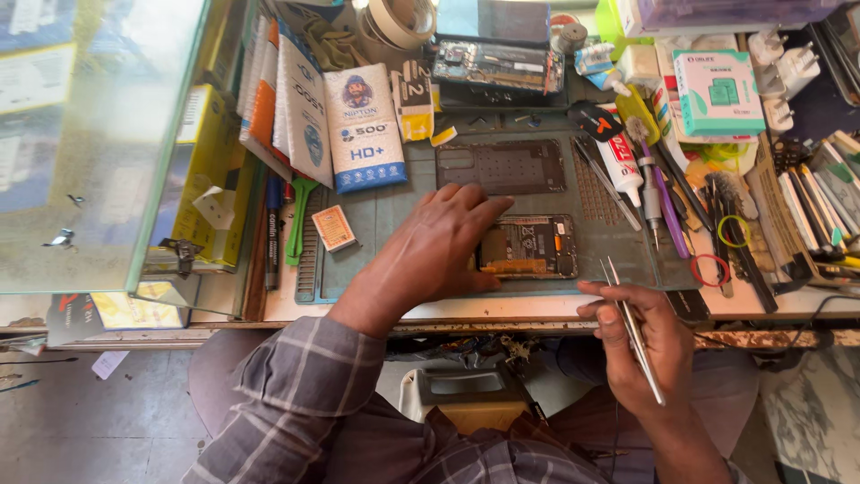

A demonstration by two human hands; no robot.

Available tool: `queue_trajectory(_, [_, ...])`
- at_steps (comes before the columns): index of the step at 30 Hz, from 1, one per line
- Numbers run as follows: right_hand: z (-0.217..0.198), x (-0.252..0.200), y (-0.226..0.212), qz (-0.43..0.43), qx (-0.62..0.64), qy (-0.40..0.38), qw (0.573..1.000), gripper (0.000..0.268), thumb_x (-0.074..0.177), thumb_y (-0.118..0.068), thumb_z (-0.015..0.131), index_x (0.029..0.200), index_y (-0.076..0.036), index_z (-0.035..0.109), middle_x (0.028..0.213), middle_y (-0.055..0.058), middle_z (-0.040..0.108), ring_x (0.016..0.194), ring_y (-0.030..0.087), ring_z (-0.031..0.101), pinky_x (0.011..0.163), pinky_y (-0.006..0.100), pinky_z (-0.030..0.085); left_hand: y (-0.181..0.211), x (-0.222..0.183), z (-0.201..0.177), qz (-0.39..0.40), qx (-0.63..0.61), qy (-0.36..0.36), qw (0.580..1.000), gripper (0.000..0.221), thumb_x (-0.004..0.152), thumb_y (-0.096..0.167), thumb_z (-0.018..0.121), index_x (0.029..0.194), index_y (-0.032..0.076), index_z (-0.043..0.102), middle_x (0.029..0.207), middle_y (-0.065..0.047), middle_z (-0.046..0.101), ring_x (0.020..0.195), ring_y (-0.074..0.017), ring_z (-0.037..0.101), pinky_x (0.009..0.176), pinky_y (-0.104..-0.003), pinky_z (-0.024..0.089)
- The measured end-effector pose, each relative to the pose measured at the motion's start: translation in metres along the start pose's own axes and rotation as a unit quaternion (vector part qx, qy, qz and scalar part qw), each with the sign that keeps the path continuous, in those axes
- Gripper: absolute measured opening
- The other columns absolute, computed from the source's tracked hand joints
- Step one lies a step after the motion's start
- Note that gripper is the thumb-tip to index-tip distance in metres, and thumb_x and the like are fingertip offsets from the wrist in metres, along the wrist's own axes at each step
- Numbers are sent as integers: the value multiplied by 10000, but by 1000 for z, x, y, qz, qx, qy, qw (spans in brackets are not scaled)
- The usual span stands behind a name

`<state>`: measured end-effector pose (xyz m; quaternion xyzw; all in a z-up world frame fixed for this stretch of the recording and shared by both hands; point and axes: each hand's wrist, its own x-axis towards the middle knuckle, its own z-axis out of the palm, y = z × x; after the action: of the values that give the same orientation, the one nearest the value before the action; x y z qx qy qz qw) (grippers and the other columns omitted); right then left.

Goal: The person uses tweezers to carefully lift and reposition internal components inside a disassembled smartphone. They repeatedly adjust the camera module and ribbon cables while holding the device steady on a cluttered workbench.

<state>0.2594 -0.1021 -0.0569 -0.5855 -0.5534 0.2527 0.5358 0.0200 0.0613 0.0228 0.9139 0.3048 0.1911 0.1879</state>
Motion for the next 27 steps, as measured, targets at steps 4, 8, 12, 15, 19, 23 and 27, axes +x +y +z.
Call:
queue_trajectory(4, [4,2,-5,-44,-11,-5,999,256,1059,-182,596,1238,-5,550,1234,187,741,960,168,739,785,260,565,3,7,3,-38,-14,-57,998,891,568,247,927,1348,46,547,1219,-202,591,1067,-383,644,910,-444,532])
queue_trajectory(8, [7,5,-11,-22,-14,-6,1000,258,1060,-156,540,1261,6,536,1269,192,727,990,189,760,766,280,591,7,7,4,-25,-12,12,1000,898,545,312,956,1277,19,528,1172,-218,642,1043,-426,659,848,-481,533])
queue_trajectory(12, [18,7,-9,33,149,-5,988,273,1056,-121,501,1300,2,520,1369,225,670,1057,246,762,807,317,625,27,-1,12,-93,-153,107,978,841,650,337,943,1309,19,527,1144,-201,692,1082,-376,681,873,-434,547])
queue_trajectory(15, [29,1,-8,-2,272,-41,961,424,964,-38,639,1352,-16,469,1261,224,664,1164,240,701,985,355,603,57,-20,32,-166,-334,173,912,835,729,367,901,1361,-5,503,1176,-159,694,1111,-272,688,925,-371,555])
queue_trajectory(19, [41,-6,-4,30,234,-21,971,478,885,50,688,1303,-10,463,1160,148,647,1086,164,670,945,311,556,83,-37,59,-218,-567,221,763,721,899,343,801,1413,-6,435,1185,-74,645,1112,-148,611,975,-315,525])
queue_trajectory(23, [27,-5,3,109,220,-42,969,353,893,60,677,1204,2,522,1126,139,665,980,144,670,849,300,557,72,-58,57,-201,-697,203,657,599,964,284,767,1386,-40,491,1197,-82,665,1121,-145,619,979,-298,519])
queue_trajectory(27, [8,10,6,170,137,-111,969,295,863,12,681,1129,-17,557,1108,120,688,934,116,666,785,271,542,45,-67,34,-188,-619,205,735,634,921,243,785,1427,0,492,1187,-92,658,1081,-136,662,889,-277,563])
